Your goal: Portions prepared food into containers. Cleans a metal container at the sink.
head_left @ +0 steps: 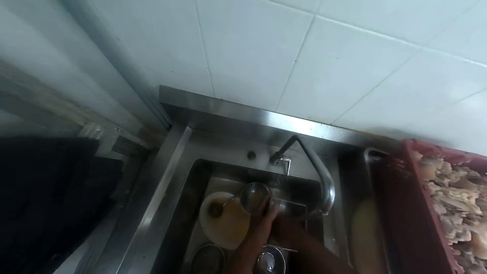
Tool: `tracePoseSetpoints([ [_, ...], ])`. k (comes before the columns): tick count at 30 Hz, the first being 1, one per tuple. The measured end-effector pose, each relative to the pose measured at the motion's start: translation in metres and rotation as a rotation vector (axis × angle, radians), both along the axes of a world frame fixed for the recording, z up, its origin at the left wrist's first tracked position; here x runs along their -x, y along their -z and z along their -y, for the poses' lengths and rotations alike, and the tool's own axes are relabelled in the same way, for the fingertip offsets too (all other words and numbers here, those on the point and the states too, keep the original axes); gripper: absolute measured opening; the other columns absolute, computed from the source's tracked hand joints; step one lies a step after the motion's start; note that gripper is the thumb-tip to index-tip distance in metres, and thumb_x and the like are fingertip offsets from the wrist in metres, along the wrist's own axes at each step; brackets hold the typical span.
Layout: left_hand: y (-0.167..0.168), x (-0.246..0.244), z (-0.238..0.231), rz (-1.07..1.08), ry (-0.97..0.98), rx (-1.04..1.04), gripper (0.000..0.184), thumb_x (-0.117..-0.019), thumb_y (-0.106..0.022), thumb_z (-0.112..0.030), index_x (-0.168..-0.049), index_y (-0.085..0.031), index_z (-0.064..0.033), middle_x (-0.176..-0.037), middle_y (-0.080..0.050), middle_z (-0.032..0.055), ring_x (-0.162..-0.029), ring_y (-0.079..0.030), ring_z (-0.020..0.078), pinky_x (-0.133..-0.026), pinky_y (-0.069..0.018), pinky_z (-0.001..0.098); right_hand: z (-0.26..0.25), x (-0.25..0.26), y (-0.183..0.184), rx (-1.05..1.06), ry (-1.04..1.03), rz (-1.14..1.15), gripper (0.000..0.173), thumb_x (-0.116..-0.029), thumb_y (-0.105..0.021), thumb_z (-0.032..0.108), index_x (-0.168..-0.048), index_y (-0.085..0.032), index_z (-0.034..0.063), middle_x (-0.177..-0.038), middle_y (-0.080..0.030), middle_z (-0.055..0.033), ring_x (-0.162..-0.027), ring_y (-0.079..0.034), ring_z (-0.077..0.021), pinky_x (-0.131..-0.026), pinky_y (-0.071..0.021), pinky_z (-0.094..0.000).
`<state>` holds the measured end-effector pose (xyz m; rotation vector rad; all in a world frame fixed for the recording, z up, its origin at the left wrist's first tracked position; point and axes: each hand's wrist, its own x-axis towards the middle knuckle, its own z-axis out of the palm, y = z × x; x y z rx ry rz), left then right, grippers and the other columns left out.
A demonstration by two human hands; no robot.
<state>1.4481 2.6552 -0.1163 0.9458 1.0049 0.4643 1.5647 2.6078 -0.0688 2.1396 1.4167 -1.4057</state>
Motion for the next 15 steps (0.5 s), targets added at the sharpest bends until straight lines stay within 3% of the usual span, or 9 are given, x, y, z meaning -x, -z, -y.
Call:
tracePoseSetpoints([
  [2, 0.005, 0.004, -0.002, -0.092, 0.066, -0.022, 0.062, -0.0942, -0.071, -0.047, -0.147, -0.056, -0.0175, -0.143, -0.062, 0.0045, -0.13, -0.059, 0.0141, -0.11, -0.0505, 0.0384, 0.001, 0.001, -0.003, 0.129, -0.246, 0.131, 0.047, -0.0954, -0.067, 0.033, -0.127, -0.065, -0.0017, -0.13, -0.063, -0.0292, -0.121, -0.059, -0.0501, -0.099, -0.0443, -0.0732],
  [4, 0.004, 0.004, -0.005, -0.145, 0.038, 0.063, 0.062, -0.0937, -0.071, -0.047, -0.147, -0.057, -0.0194, -0.146, -0.06, 0.0039, -0.135, -0.055, 0.0148, -0.112, -0.0479, 0.0409, -0.005, -0.008, -0.007, 0.182, -0.285, -0.038, 0.043, -0.0976, -0.065, 0.033, -0.124, -0.066, -0.0011, -0.126, -0.064, -0.0289, -0.118, -0.061, -0.048, -0.097, -0.0462, -0.0728],
  [6, 0.0, 0.005, -0.011, -0.181, 0.0, 0.249, 0.062, -0.0939, -0.071, -0.048, -0.146, -0.058, -0.0176, -0.148, -0.057, 0.0059, -0.138, -0.052, 0.0196, -0.113, -0.0447, 0.0478, -0.006, -0.014, -0.02, 0.168, -0.205, -0.333, 0.048, -0.1039, -0.057, 0.042, -0.136, -0.062, 0.0069, -0.131, -0.064, -0.0214, -0.125, -0.059, -0.0374, -0.107, -0.0438, -0.0631],
  [8, -0.006, 0.008, -0.012, -0.222, 0.03, 0.462, 0.069, -0.0905, -0.07, -0.058, -0.142, -0.057, -0.0146, -0.14, -0.061, 0.0094, -0.13, -0.058, 0.0245, -0.105, -0.0499, 0.0521, 0.002, -0.006, -0.038, 0.139, -0.303, -0.304, 0.055, -0.0965, -0.069, 0.041, -0.141, -0.057, 0.0107, -0.128, -0.066, -0.0208, -0.121, -0.062, -0.0395, -0.102, -0.0465, -0.0672],
  [11, -0.012, 0.013, -0.011, -0.202, 0.166, 0.606, 0.075, -0.0866, -0.066, -0.07, -0.138, -0.06, -0.0156, -0.129, -0.068, 0.0099, -0.119, -0.065, 0.0263, -0.097, -0.0561, 0.0533, 0.008, -0.004, -0.052, 0.073, -0.452, -0.156, 0.04, -0.0943, -0.07, 0.038, -0.123, -0.067, 0.0098, -0.114, -0.071, -0.0197, -0.11, -0.067, -0.0418, -0.093, -0.0503, -0.0702],
  [13, -0.012, 0.017, -0.013, -0.086, 0.274, 0.48, 0.078, -0.0897, -0.057, -0.074, -0.144, -0.056, -0.0186, -0.138, -0.064, 0.0053, -0.126, -0.062, 0.0212, -0.103, -0.0536, 0.0484, 0.004, -0.024, -0.066, 0.0, -0.334, -0.275, 0.04, -0.0944, -0.072, 0.043, -0.109, -0.072, 0.0051, -0.101, -0.072, -0.0174, -0.098, -0.069, -0.0352, -0.089, -0.0538, -0.0631],
  [14, -0.012, 0.021, -0.014, 0.033, 0.338, 0.312, 0.074, -0.0967, -0.049, -0.07, -0.151, -0.05, -0.0198, -0.148, -0.057, 0.0024, -0.134, -0.056, 0.0165, -0.11, -0.0493, 0.0424, 0.004, -0.034, -0.073, -0.045, -0.209, -0.396, 0.039, -0.0921, -0.076, 0.041, -0.104, -0.072, 0.0041, -0.095, -0.072, -0.0133, -0.091, -0.07, -0.0274, -0.087, -0.0564, -0.0553],
  [15, -0.012, 0.021, -0.014, 0.15, 0.337, 0.125, 0.068, -0.1025, -0.042, -0.063, -0.15, -0.051, -0.0158, -0.147, -0.058, 0.005, -0.133, -0.056, 0.0169, -0.111, -0.0483, 0.0402, 0.002, -0.043, -0.081, -0.058, -0.073, -0.5, 0.035, -0.0901, -0.079, 0.037, -0.105, -0.072, 0.0055, -0.094, -0.072, -0.0079, -0.088, -0.069, -0.0191, -0.085, -0.0578, -0.0473],
])
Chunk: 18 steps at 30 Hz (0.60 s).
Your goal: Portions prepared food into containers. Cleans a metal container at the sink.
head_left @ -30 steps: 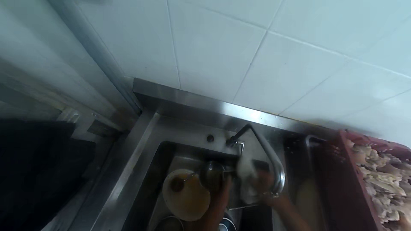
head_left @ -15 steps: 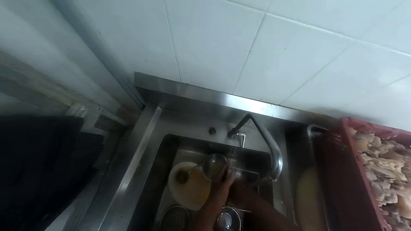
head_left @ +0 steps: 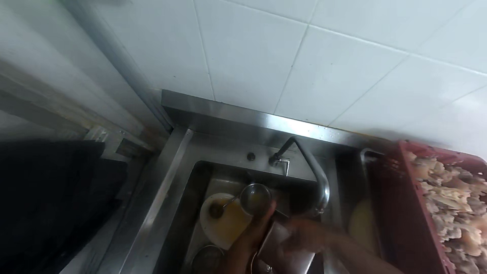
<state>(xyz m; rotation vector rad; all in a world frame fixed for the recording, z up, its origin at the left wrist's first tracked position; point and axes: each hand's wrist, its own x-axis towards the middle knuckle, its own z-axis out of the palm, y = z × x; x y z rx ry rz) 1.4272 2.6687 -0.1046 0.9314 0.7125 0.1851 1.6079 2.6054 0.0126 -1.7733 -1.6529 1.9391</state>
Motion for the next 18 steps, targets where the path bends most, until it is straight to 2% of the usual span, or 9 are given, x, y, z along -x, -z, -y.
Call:
tracePoseSetpoints([
  [2, -0.01, -0.009, 0.006, 0.096, -0.222, -0.227, 0.045, -0.107, -0.044, -0.04, -0.109, -0.074, -0.0055, -0.103, -0.075, 0.0091, -0.095, -0.071, 0.0189, -0.087, -0.0598, 0.0392, 0.001, -0.015, -0.003, -0.037, 0.282, -0.107, 0.028, -0.0869, -0.082, 0.031, -0.1, -0.072, 0.0082, -0.089, -0.071, 0.0006, -0.083, -0.067, -0.0074, -0.081, -0.0575, -0.0342],
  [4, -0.023, -0.016, 0.014, 0.033, -0.348, -0.304, 0.037, -0.1029, -0.052, -0.026, -0.076, -0.069, -0.0077, -0.07, -0.067, 0.0028, -0.067, -0.067, 0.0131, -0.065, -0.058, 0.0333, 0.007, -0.026, 0.003, -0.191, 0.651, -0.06, 0.025, -0.0911, -0.077, 0.025, -0.107, -0.071, 0.006, -0.095, -0.072, 0.0, -0.088, -0.068, -0.0061, -0.085, -0.0589, -0.0292],
  [7, -0.022, -0.017, 0.015, -0.248, -0.4, -0.39, 0.043, -0.1036, -0.049, -0.031, -0.07, -0.065, -0.0092, -0.064, -0.061, 0.0012, -0.062, -0.063, 0.0123, -0.062, -0.055, 0.0345, 0.008, -0.032, -0.019, -0.385, 1.186, 0.095, 0.034, -0.1026, -0.062, 0.036, -0.098, -0.072, 0.0041, -0.077, -0.068, -0.0064, -0.067, -0.065, -0.0144, -0.063, -0.0572, -0.0338],
  [9, -0.014, -0.018, 0.014, -0.437, -0.459, -0.438, 0.047, -0.1054, -0.047, -0.037, -0.076, -0.066, -0.0069, -0.068, -0.061, 0.0041, -0.067, -0.063, 0.0153, -0.067, -0.0538, 0.0393, 0.019, -0.014, -0.034, -0.472, 1.174, 0.089, 0.028, -0.1008, -0.063, 0.031, -0.094, -0.072, 0.0049, -0.078, -0.07, -0.0048, -0.067, -0.067, -0.0133, -0.061, -0.0588, -0.0322],
  [11, -0.015, -0.019, 0.027, -0.426, -0.469, -0.467, 0.036, -0.1039, -0.05, -0.03, -0.099, -0.071, -0.0004, -0.09, -0.071, 0.0107, -0.088, -0.069, 0.0162, -0.082, -0.0576, 0.0374, 0.04, 0.022, -0.013, -0.579, 0.829, 0.143, 0.021, -0.0994, -0.066, 0.028, -0.111, -0.077, 0.0135, -0.127, -0.069, -0.0013, -0.117, -0.065, -0.011, -0.103, -0.054, -0.0359],
  [12, -0.023, -0.016, 0.037, -0.349, -0.403, -0.431, 0.034, -0.1034, -0.052, -0.02, -0.122, -0.064, 0.0066, -0.112, -0.068, 0.0177, -0.107, -0.065, 0.0184, -0.097, -0.0536, 0.0351, 0.047, 0.034, 0.006, -0.64, 0.627, 0.239, 0.033, -0.1001, -0.064, 0.033, -0.13, -0.072, 0.0222, -0.149, -0.058, -0.0024, -0.141, -0.05, -0.0172, -0.12, -0.037, -0.0485],
  [13, -0.03, -0.017, 0.043, -0.314, -0.393, -0.415, 0.035, -0.1046, -0.051, -0.016, -0.128, -0.06, 0.0078, -0.118, -0.067, 0.019, -0.112, -0.063, 0.0184, -0.101, -0.0514, 0.0335, 0.05, 0.035, 0.025, -0.684, 0.508, 0.377, 0.04, -0.1006, -0.058, 0.041, -0.139, -0.066, 0.0298, -0.155, -0.053, -0.0006, -0.146, -0.045, -0.0202, -0.122, -0.0316, -0.0572],
  [15, -0.043, -0.033, 0.033, -0.388, -0.575, -0.417, 0.037, -0.1065, -0.048, -0.025, -0.096, -0.071, 0.0009, -0.085, -0.07, 0.0107, -0.082, -0.068, 0.0166, -0.078, -0.0578, 0.037, 0.04, 0.005, 0.04, -0.582, 0.626, 0.439, 0.039, -0.0998, -0.059, 0.039, -0.132, -0.07, 0.0192, -0.141, -0.064, -0.0041, -0.133, -0.057, -0.0198, -0.115, -0.0431, -0.0518],
  [18, -0.059, -0.038, 0.026, -0.516, -0.594, -0.471, 0.051, -0.1067, -0.046, -0.032, -0.066, -0.062, -0.0078, -0.058, -0.056, 0.0036, -0.056, -0.059, 0.0162, -0.056, -0.0516, 0.0388, 0.026, -0.005, 0.029, -0.329, 0.781, 0.464, 0.044, -0.1034, -0.054, 0.042, -0.127, -0.066, 0.0065, -0.123, -0.069, -0.0126, -0.116, -0.065, -0.024, -0.102, -0.0526, -0.0463],
])
